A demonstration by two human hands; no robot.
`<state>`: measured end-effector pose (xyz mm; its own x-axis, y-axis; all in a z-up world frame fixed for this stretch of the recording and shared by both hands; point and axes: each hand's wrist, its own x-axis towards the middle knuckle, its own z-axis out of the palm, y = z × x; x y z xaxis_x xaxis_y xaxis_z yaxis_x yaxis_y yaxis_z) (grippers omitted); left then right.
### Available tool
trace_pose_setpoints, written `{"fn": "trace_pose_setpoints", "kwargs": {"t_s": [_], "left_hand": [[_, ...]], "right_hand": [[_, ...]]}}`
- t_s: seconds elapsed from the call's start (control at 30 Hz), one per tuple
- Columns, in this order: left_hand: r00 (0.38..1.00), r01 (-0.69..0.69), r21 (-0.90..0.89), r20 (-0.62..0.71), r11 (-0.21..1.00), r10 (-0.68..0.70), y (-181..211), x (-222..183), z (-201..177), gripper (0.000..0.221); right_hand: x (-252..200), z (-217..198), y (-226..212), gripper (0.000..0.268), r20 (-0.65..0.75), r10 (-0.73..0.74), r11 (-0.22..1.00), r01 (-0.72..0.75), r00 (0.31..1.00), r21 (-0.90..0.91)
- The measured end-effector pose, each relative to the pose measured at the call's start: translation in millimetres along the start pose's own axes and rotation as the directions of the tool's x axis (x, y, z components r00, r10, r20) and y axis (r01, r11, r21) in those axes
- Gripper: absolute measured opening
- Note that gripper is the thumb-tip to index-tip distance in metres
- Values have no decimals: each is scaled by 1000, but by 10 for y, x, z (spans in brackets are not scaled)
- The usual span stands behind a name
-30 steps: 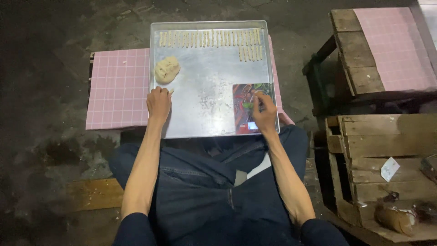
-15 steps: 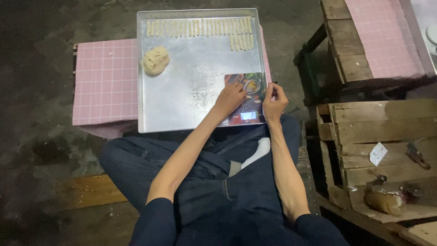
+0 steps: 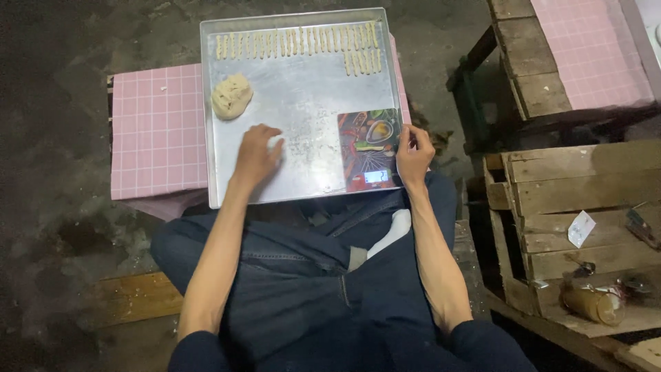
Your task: Shaping small pieces of dough into thin sticks by rolling them by hand and arranging them neatly on a baking tray.
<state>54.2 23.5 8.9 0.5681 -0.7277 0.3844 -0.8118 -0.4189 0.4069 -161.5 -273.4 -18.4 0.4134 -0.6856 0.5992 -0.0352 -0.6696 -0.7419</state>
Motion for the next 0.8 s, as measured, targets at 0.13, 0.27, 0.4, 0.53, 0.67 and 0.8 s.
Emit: {"fn": "trace_pose_setpoints", "kwargs": {"t_s": [0.13,0.27,0.4,0.53,0.67,0.8], "left_hand": [[980,145,-185,-108,972,-167,-36,-81,-281,15],[952,201,-262,-175,944,-251,39,-60,-398,12],[951,222,-269,-150,937,-269,157,-45,-480,13],[951,229,-280,-139,932,-276,200,-33,-484,14],[952,227,-279,-137,933,-272,218,-32,-488,15],[953,235,-293,-119,927,-279,301,-19,-576,16]], "right_hand": [[20,0,-46,8,29,-37,998,38,999,-54],[1,-33,-45,9,186,-51,994,67,981,-83],[0,-25,-85,11,273,-70,984,112,960,-139],[-31,-11,-116,9,346,-94,974,158,933,-161],[-68,17,-127,22,512,-171,890,355,842,-287],[-108,90,-104,7,565,-136,883,358,814,-303]]}}
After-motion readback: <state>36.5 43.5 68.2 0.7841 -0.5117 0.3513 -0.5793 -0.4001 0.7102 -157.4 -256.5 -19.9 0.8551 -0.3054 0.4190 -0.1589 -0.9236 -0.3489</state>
